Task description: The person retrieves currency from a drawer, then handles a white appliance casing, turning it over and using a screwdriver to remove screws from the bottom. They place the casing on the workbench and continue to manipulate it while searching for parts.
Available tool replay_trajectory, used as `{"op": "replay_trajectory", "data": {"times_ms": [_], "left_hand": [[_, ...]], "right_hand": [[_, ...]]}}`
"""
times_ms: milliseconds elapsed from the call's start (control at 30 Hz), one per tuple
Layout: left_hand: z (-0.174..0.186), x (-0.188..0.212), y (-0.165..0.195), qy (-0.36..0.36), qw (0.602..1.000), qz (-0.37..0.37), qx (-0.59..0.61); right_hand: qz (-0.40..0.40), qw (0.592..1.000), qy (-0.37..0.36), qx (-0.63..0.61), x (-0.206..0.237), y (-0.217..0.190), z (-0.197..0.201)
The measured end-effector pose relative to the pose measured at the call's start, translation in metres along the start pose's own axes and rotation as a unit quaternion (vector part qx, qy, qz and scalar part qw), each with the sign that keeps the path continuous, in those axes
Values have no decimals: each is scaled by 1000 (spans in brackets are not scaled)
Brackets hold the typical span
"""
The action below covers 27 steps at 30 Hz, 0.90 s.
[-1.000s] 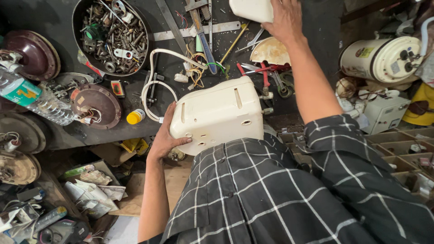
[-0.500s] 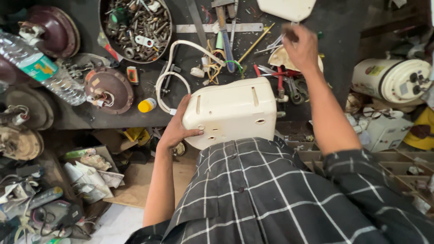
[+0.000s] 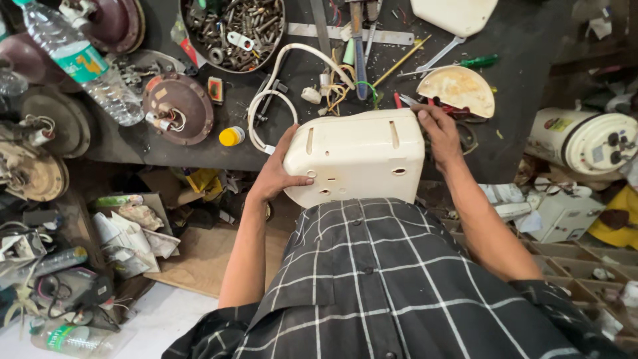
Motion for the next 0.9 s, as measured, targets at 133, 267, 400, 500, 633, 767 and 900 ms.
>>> {"op": "replay_trajectory", "data": {"times_ms": [133,267,400,500,633,767,900], "left_hand": [[4,15,-12,40,997,-48,46],[1,33,-28,115,979,-57,156],[-11,43,-39,151,964,-56,210],[-16,48,-38,165,974,-92,124],[-18,53,-34,172,976,-136,-4],[-15,50,-30,162,977,-130,-44],[-12,36,-28,158,981,-94,61]], "right_hand": [[32,995,-4,93,-31,-27,-12],[71,982,-59,167,-84,-54,-36],[70,971,-105,201,-110,-58,-52],[65,964,-92,241,-102,-52,-45],[26,972,-66,226,-84,-35,-35],[30,972,-61,227,-78,-35,-29],[-13,989,-113,95,-79,-36,-30]]}}
Point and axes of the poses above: each hand's wrist, its own x-axis away from the middle knuckle, its own z-axis out of the back of the hand, y = z × x, the point moved 10 cm from there along -x, towards the middle knuckle, and after that the axes turned 4 degrees about x, right-handed, at the moved point
